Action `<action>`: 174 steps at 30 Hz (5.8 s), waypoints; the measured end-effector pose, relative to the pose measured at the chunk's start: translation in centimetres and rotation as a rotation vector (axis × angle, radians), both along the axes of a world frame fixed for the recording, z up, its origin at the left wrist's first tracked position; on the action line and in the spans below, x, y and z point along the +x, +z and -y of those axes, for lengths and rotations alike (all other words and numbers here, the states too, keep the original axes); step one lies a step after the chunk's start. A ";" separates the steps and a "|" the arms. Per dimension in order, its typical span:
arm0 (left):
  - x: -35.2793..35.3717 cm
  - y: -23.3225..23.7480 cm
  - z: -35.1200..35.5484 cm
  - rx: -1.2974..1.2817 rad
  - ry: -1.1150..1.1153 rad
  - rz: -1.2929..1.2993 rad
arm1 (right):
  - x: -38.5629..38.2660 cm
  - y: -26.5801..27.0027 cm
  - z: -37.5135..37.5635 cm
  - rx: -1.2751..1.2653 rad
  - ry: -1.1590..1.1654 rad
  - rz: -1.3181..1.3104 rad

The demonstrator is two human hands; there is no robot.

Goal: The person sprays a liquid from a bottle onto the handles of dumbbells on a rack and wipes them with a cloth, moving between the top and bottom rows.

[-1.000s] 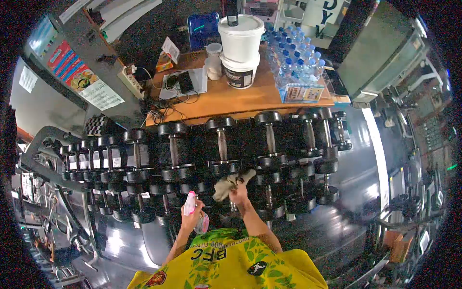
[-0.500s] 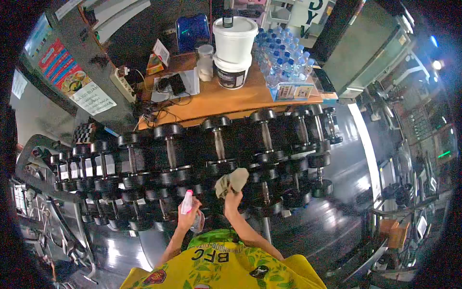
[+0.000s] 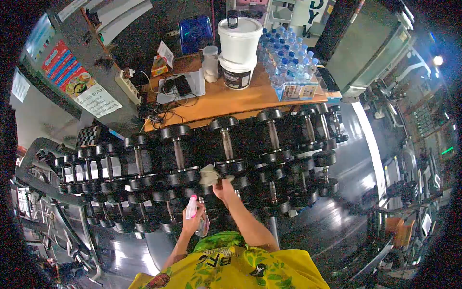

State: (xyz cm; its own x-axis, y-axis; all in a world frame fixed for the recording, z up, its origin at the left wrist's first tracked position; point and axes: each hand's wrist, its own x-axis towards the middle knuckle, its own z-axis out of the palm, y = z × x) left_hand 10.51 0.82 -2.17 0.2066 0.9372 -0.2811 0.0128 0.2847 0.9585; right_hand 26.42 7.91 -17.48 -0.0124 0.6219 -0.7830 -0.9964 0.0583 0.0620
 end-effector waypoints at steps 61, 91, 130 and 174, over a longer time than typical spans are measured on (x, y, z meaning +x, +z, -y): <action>12.9 -11.5 4.8 -0.168 0.032 -0.250 | 22.1 -1.0 17.4 0.112 0.436 1.021; 7.7 -13.2 8.1 -0.273 0.055 -0.099 | 12.8 -7.7 6.3 0.614 0.946 2.506; 8.8 -14.0 9.0 -0.349 0.120 -0.011 | 18.4 -11.8 -5.5 0.218 1.723 2.032; 6.2 -15.1 11.0 -0.371 0.199 0.043 | 13.3 -8.0 -7.2 0.493 1.937 2.247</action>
State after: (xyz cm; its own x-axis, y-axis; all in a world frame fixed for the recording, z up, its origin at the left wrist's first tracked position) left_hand 16.69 -10.22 -17.23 0.0507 0.7966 -0.6023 -0.1146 0.6038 0.7889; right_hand 39.70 15.14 -25.46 -0.2800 0.8442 -0.4571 0.9217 0.1032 -0.3740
